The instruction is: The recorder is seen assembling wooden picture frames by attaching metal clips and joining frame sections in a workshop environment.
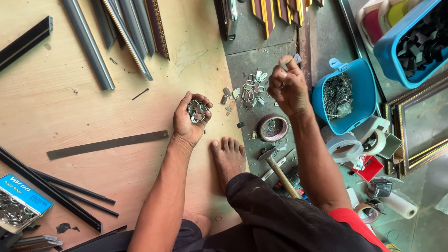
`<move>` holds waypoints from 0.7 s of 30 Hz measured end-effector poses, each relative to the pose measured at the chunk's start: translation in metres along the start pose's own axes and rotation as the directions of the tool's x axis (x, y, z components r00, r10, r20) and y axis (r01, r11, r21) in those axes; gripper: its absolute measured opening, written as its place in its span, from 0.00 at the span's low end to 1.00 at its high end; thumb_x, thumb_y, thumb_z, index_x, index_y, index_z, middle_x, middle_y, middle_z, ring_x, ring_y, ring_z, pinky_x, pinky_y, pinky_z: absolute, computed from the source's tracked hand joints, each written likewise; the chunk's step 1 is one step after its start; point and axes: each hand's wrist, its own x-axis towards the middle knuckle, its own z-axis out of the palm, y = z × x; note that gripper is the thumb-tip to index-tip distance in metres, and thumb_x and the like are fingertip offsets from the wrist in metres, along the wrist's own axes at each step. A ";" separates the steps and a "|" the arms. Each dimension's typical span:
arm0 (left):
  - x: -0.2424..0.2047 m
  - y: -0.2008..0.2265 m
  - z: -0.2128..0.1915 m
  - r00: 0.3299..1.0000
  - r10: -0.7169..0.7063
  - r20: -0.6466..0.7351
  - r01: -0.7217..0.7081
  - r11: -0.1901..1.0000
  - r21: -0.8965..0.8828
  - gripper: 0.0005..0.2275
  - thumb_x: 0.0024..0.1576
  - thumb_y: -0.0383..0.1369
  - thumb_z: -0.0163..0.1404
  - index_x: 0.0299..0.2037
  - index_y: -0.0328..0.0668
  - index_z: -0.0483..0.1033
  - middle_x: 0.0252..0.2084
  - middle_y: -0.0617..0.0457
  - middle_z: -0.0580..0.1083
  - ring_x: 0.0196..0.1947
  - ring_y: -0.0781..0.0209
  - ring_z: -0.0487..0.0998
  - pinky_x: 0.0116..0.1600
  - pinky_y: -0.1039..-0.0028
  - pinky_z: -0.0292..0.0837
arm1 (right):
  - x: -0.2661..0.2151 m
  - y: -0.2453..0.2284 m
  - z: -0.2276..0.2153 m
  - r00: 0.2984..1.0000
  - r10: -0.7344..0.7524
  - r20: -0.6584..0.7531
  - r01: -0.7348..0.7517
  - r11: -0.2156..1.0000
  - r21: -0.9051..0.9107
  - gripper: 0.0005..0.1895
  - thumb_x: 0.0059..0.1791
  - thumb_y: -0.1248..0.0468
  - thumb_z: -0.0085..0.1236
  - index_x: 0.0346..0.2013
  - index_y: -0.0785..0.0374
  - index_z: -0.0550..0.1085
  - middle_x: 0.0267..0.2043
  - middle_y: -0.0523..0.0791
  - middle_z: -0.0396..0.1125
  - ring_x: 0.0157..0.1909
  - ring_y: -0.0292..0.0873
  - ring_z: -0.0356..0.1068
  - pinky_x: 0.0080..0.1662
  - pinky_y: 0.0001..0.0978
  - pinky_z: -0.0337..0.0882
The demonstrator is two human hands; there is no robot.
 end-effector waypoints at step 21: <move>0.004 -0.001 -0.002 1.000 0.017 -0.019 -0.016 1.000 0.017 0.14 0.66 0.40 0.44 0.36 0.37 0.75 0.34 0.49 0.75 0.38 0.56 0.77 0.37 0.73 0.71 | -0.012 -0.005 -0.009 0.977 -0.001 -0.212 -0.187 0.466 -0.865 0.12 0.51 0.62 0.69 0.32 0.61 0.72 0.30 0.39 0.66 0.30 0.32 0.62 0.32 0.24 0.63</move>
